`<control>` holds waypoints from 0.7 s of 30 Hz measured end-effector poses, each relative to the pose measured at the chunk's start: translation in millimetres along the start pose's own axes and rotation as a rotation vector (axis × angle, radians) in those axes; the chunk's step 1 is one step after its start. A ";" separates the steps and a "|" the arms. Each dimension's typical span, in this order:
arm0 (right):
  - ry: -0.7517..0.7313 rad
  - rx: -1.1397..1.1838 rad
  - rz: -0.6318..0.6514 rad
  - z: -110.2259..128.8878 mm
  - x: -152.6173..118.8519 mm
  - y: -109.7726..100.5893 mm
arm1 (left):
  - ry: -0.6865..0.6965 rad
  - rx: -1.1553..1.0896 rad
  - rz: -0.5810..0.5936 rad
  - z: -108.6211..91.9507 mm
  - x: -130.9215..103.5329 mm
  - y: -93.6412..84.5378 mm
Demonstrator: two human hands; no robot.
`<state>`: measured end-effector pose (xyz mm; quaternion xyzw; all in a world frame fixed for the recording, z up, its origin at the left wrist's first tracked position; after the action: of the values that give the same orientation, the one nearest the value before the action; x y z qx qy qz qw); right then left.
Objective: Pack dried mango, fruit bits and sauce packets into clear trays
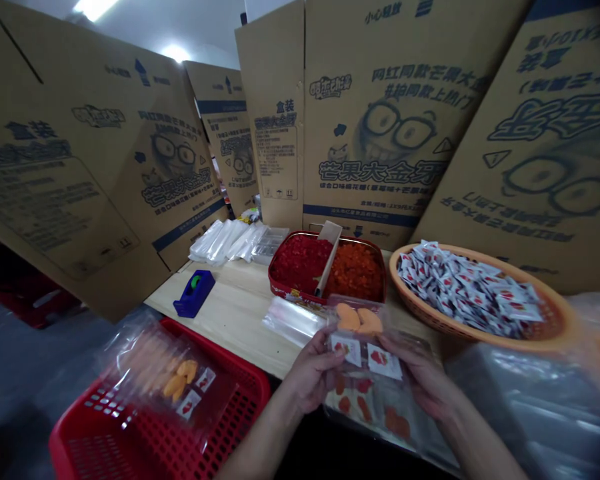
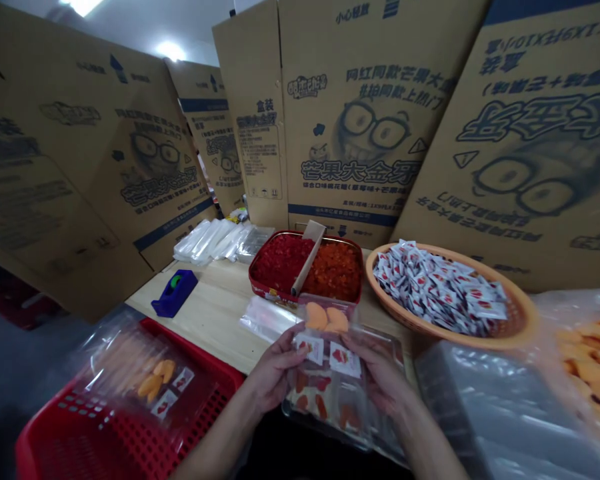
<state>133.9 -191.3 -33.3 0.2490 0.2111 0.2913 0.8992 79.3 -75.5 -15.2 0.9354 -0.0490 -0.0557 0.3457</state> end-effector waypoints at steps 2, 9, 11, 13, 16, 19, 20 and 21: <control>-0.002 0.087 -0.072 -2.0 -11.3 -16.1 | -0.047 0.235 0.009 2.0 7.0 0.4; -0.090 0.274 -0.322 6.0 -32.5 -73.7 | 0.333 1.306 -0.011 -49.9 48.8 -24.2; -0.122 0.299 -0.369 7.7 -37.1 -79.8 | 0.330 1.417 0.005 -52.4 60.0 -38.1; -0.145 0.322 -0.393 8.1 -40.0 -81.2 | 0.322 1.524 0.025 -51.4 66.4 -49.6; -0.194 0.376 -0.430 8.7 -42.7 -82.5 | 0.330 1.690 0.041 -46.8 68.2 -59.2; -0.209 0.443 -0.458 6.8 -43.5 -84.6 | 0.363 1.855 0.020 -43.0 66.3 -61.3; -0.209 0.464 -0.469 6.0 -43.7 -85.6 | 0.375 1.902 0.010 -42.3 65.5 -60.8; -0.211 0.483 -0.479 5.6 -44.0 -86.6 | 0.388 1.945 -0.002 -42.1 64.7 -59.8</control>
<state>140.5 -282.0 -68.0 0.4265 0.2321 -0.0132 0.8741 152.3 -11.7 -26.9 0.8047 -0.0150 0.1627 -0.5707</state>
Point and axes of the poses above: each hand's wrist, its own x-axis towards the middle knuckle, its own y-axis out of the palm, z = x × y, the point moved 9 cm from there along x, towards the middle knuckle, and after that the axes turned 5 degrees about z, right-handed, at the moved point
